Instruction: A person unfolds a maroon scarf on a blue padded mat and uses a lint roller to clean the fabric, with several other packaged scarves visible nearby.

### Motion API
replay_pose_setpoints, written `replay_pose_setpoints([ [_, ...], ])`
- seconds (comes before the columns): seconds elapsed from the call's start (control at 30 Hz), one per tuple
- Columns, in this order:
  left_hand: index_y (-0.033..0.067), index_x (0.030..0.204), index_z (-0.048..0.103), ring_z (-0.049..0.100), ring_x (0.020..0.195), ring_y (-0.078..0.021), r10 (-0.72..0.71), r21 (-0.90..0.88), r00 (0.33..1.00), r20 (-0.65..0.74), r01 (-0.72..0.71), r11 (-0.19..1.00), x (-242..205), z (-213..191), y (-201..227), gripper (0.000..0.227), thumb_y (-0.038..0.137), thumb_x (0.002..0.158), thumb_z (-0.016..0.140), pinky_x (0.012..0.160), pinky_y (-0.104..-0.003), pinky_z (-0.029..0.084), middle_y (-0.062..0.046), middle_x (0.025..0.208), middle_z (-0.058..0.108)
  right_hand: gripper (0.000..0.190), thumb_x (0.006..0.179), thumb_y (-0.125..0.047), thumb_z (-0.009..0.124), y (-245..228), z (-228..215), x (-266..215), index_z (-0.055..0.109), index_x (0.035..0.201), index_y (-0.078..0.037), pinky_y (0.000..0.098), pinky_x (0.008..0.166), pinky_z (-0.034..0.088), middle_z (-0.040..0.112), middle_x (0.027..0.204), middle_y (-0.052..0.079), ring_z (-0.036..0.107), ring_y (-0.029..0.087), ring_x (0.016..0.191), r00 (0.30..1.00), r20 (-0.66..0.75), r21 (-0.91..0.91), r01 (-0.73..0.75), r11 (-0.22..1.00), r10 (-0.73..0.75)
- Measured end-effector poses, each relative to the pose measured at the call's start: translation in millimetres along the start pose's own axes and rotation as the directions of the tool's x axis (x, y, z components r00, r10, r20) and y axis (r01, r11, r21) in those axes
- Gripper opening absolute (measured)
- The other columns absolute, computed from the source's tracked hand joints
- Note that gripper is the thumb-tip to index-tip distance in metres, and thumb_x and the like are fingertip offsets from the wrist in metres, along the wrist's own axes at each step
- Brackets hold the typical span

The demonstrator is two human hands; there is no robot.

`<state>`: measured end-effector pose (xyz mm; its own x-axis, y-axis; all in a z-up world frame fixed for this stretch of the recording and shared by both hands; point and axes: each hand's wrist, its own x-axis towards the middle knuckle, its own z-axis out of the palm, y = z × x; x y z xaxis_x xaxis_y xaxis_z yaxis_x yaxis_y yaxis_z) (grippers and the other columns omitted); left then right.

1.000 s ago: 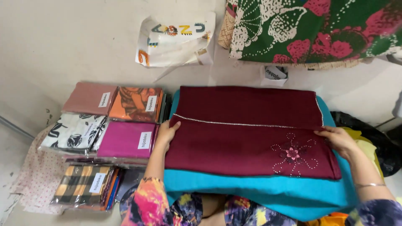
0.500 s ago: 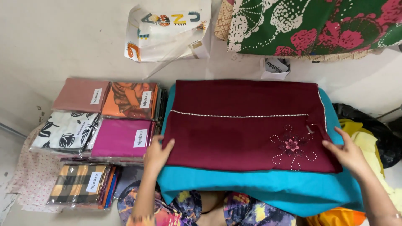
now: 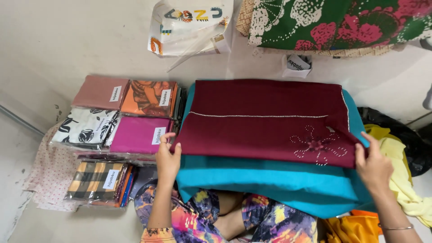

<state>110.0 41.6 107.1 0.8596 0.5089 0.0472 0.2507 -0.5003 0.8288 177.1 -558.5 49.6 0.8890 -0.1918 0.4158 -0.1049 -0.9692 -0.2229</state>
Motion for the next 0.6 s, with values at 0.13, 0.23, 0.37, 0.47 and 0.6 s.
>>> replay_pose_setpoints([
  [0.13,0.0249,0.124,0.056,0.065,0.057,-0.0194,0.02,-0.009,1.0,0.009,-0.019,1.0,-24.1,-28.1,36.4,0.029,0.016,0.097,0.062,0.058,-0.035,0.045,-0.031,0.117,0.071,0.042,0.116,-0.036,0.06,16.2,-6.0,-13.5,0.065,0.156,-0.027,0.0519,0.067,0.056,0.077,0.095,0.011,0.072,0.044,0.076,0.992,-0.117,-0.078,0.042,0.996,-0.051],
  [0.23,0.022,0.121,0.058,0.064,0.129,-0.0368,0.033,0.034,0.997,0.064,-0.036,0.999,-46.2,-30.9,18.7,0.024,0.02,0.097,0.06,0.092,-0.045,0.06,-0.014,0.132,0.072,0.045,0.113,-0.036,0.052,0.0,-33.3,-41.7,0.058,0.157,-0.028,0.0589,0.072,0.055,0.076,0.09,0.026,0.072,0.053,0.082,0.996,0.051,-0.02,-0.072,0.997,0.073],
  [0.37,0.0243,0.127,0.059,0.077,0.09,-0.0258,-0.15,0.115,0.98,0.128,0.136,0.984,-68.5,-13.5,-31.8,0.03,0.023,0.097,0.065,0.081,-0.041,0.056,-0.019,0.121,0.074,0.05,0.108,-0.042,0.049,4.1,-26.8,-63.0,0.052,0.158,-0.036,0.0588,0.074,0.057,0.078,0.083,0.026,0.074,0.052,0.082,0.969,0.187,-0.12,-0.142,0.983,0.162],
  [0.47,0.0198,0.128,0.055,0.053,0.049,-0.0161,-0.136,0.162,0.981,0.135,0.114,0.98,-70.2,-3.4,-54.2,0.036,0.033,0.096,0.065,0.057,-0.036,0.043,0.001,0.064,0.051,0.06,0.101,-0.044,0.052,-6.3,-31.6,-57.0,0.048,0.16,-0.032,0.0569,0.076,0.056,0.079,0.087,0.028,0.074,0.052,0.09,0.944,0.263,-0.094,-0.18,0.979,0.199],
  [0.6,0.0218,0.135,0.053,0.071,0.101,-0.0336,-0.153,0.162,0.983,0.102,0.136,0.977,-63.5,1.9,-46.9,0.049,0.043,0.093,0.066,0.086,-0.047,0.052,-0.024,0.117,0.071,0.076,0.095,-0.055,0.056,-21.5,-27.5,-35.2,0.041,0.165,-0.029,0.0504,0.064,0.06,0.078,0.093,0.016,0.076,0.041,0.086,0.962,0.251,-0.182,-0.065,0.981,0.111],
])
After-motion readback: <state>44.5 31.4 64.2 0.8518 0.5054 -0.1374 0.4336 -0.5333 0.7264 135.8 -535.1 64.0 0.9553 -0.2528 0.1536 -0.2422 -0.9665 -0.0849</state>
